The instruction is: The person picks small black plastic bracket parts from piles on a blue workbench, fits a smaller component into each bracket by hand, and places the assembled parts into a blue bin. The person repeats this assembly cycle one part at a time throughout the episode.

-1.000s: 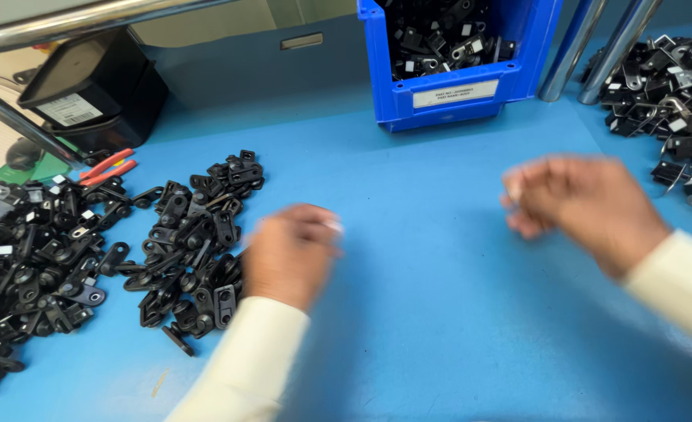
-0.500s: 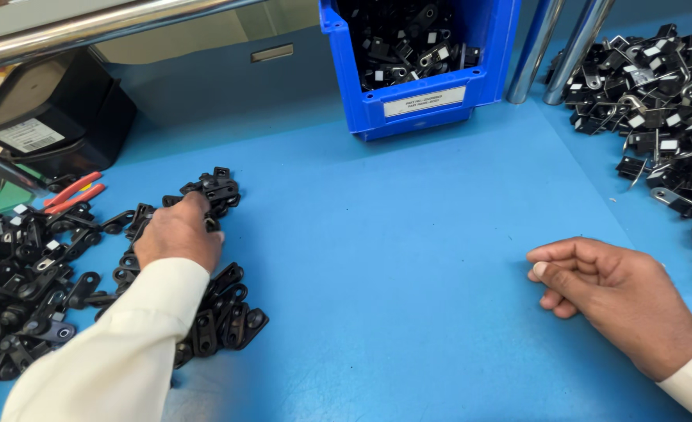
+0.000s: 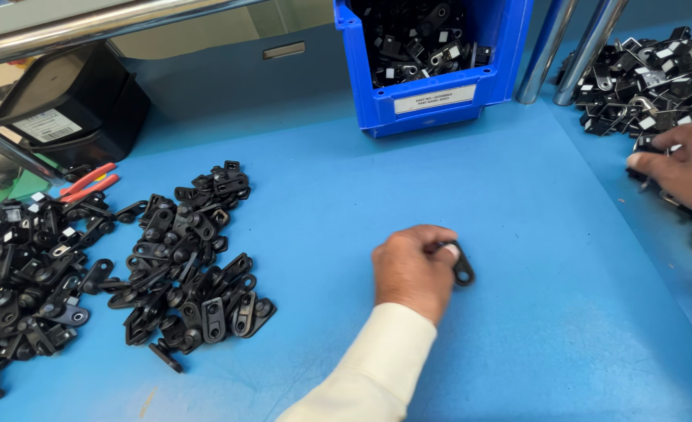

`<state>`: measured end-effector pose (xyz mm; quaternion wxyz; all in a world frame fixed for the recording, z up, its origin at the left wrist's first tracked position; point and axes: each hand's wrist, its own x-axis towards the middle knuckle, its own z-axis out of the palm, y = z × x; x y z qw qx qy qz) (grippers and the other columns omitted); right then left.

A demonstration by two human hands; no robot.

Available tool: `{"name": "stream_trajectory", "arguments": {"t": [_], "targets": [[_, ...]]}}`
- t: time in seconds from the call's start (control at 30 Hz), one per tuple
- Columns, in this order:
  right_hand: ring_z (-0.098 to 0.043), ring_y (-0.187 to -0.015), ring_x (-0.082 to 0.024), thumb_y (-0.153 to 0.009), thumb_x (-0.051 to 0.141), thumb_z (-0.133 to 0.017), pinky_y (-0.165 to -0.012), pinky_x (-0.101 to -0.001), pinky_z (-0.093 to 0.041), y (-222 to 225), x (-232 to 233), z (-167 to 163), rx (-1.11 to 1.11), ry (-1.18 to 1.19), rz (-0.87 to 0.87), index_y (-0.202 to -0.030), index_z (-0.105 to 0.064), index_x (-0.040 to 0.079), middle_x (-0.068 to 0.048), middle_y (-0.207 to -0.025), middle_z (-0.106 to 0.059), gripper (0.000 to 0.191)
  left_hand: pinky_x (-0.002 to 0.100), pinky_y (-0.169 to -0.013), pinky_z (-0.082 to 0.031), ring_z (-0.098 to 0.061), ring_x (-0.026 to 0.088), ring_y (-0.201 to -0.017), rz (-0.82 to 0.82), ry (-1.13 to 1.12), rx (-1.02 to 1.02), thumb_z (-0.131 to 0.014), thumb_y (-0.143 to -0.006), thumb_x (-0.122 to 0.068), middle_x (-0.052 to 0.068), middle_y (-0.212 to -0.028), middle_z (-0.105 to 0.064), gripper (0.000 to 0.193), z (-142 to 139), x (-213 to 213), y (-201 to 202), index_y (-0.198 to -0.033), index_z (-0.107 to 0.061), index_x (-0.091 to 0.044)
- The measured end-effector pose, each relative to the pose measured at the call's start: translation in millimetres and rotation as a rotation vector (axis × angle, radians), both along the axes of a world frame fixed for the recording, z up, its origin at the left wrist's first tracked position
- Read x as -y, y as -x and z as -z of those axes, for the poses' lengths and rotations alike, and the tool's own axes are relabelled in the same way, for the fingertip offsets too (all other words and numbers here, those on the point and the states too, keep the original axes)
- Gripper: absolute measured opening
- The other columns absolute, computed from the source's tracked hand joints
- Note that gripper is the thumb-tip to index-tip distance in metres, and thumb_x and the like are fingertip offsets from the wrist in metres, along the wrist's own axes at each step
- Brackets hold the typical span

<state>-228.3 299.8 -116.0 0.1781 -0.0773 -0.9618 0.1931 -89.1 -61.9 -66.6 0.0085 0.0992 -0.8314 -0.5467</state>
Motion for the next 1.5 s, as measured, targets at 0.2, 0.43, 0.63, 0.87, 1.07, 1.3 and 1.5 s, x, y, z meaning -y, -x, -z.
{"name": "stream_trajectory", "arguments": {"t": [0.2, 0.43, 0.63, 0.87, 1.07, 1.3, 1.5], "targets": [[-0.068, -0.061, -0.018, -0.083, 0.022, -0.092, -0.064, -0.0294, -0.060, 7, 11, 6, -0.036, -0.288, -0.069, -0.096, -0.082, 0.001, -0.009, -0.073, -0.075, 0.026, 0.036, -0.081, -0.061, -0.072, 0.023, -0.093, 0.051, 0.184, 0.083, -0.071, -0.090, -0.009, 0.009, -0.106, -0.071, 0.027, -20, -10, -24, -0.116, -0.069, -0.011], [-0.072, -0.062, -0.017, -0.088, 0.026, -0.076, -0.054, -0.0305, -0.060, -48, 56, -19, 0.040, -0.056, -0.201, -0.126, -0.076, 0.015, -0.004, -0.081, -0.074, 0.039, 0.035, -0.078, -0.062, -0.072, 0.022, -0.091, 0.034, 0.219, 0.150, -0.069, -0.093, -0.011, 0.007, -0.107, -0.067, 0.014, -20, -11, -26, -0.106, -0.072, -0.008], [-0.075, -0.070, -0.016, -0.087, 0.047, -0.074, -0.065, -0.0285, -0.062, -83, 104, -39, 0.217, -0.425, -0.028, -0.131, -0.073, 0.021, -0.004, -0.088, -0.077, 0.051, 0.036, -0.077, -0.063, -0.072, 0.024, -0.092, 0.030, 0.262, 0.169, -0.068, -0.092, -0.011, 0.008, -0.109, -0.065, 0.017, -23, -13, -28, -0.108, -0.068, -0.006], [-0.076, -0.077, -0.021, -0.096, 0.027, -0.076, -0.071, -0.0333, -0.063, -80, 88, -16, -0.070, 0.007, -0.100, -0.127, -0.075, 0.008, -0.014, -0.096, -0.077, 0.036, 0.040, -0.078, -0.060, -0.072, 0.027, -0.092, 0.048, 0.339, 0.143, -0.069, -0.093, -0.011, 0.013, -0.100, -0.073, 0.018, -25, -10, -31, -0.110, -0.067, -0.005], [-0.077, -0.083, -0.021, -0.091, 0.019, -0.079, -0.072, -0.0328, -0.063, -118, 105, -16, 0.065, 0.035, -0.103, -0.122, -0.076, 0.007, -0.014, -0.096, -0.079, 0.034, 0.035, -0.068, -0.063, -0.076, 0.022, -0.074, 0.015, 0.183, 0.151, -0.068, -0.093, -0.012, 0.011, -0.081, -0.075, 0.009, -25, -15, -32, -0.098, -0.068, -0.005], [-0.076, -0.082, -0.016, -0.087, 0.030, -0.083, -0.076, -0.0289, -0.062, -128, 129, -23, 0.089, -0.287, -0.044, -0.116, -0.079, 0.016, -0.004, -0.095, -0.080, 0.032, 0.036, -0.061, -0.059, -0.073, 0.020, -0.066, 0.014, 0.092, 0.199, -0.067, -0.094, -0.012, 0.008, -0.074, -0.072, 0.013, -19, -19, -28, -0.085, -0.066, -0.003], [-0.076, -0.076, -0.021, -0.089, 0.013, -0.081, -0.064, -0.0340, -0.062, -145, 121, -25, 0.115, 0.523, -0.065, -0.125, -0.075, 0.005, -0.012, -0.099, -0.080, 0.037, 0.037, -0.062, -0.059, -0.071, 0.021, -0.067, -0.025, 0.082, 0.066, -0.075, -0.087, -0.012, 0.007, -0.076, -0.071, 0.014, -14, -33, -35, -0.079, -0.069, -0.003]]}}
